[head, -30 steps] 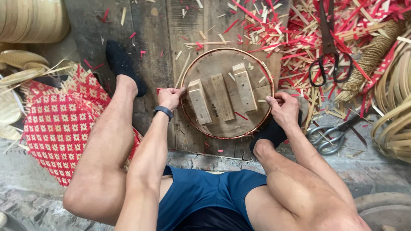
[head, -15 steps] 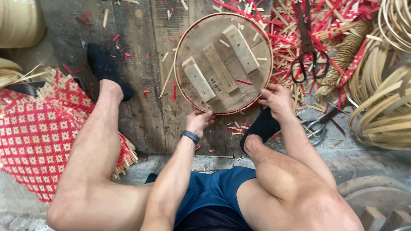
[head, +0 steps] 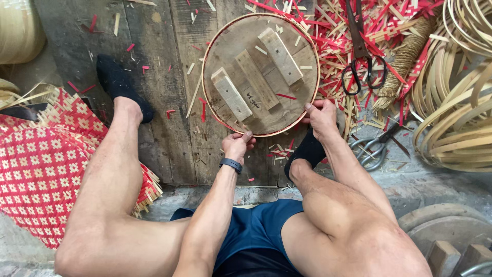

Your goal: The person assembles round woven mats into basket lids by placing a bamboo ring around the edge, pressing it into place, and trimming excess strands with shears. The person repeats this process for multiple mats, stacking finished lids nearby.

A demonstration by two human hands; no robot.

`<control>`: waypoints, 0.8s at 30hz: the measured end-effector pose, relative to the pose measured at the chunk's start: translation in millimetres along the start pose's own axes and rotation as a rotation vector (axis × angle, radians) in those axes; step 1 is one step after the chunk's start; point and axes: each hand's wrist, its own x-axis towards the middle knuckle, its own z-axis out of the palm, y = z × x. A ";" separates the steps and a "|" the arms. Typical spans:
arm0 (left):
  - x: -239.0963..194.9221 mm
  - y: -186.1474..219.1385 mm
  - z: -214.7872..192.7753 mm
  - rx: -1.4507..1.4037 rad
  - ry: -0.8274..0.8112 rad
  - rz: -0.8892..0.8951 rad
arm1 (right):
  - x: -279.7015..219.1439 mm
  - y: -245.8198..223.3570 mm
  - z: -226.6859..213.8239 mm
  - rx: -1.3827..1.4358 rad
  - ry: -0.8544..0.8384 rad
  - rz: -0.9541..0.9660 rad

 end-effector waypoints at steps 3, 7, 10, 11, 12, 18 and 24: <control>5.0 -4.6 3.2 0.004 0.067 0.035 | -0.2 -7.7 1.2 -0.041 0.007 -0.008; 21.4 8.4 0.0 -0.074 0.258 0.316 | -16.3 -39.0 -0.3 -0.265 0.029 -0.068; 23.7 50.4 -16.2 -0.304 0.150 0.082 | -40.0 -78.2 14.1 -0.512 0.192 -0.742; 17.6 69.7 -20.4 -0.372 0.053 -0.086 | -48.4 -93.5 25.9 -0.535 0.074 -0.736; 5.3 86.9 -18.1 -0.338 0.052 -0.027 | -55.4 -111.4 38.5 -0.562 -0.040 -0.735; -118.2 185.2 2.9 0.292 0.332 0.731 | -92.2 -191.9 113.5 -0.542 -0.401 -0.812; -208.0 258.9 15.6 0.469 0.239 1.464 | -125.2 -215.9 109.5 -0.013 -0.444 -0.411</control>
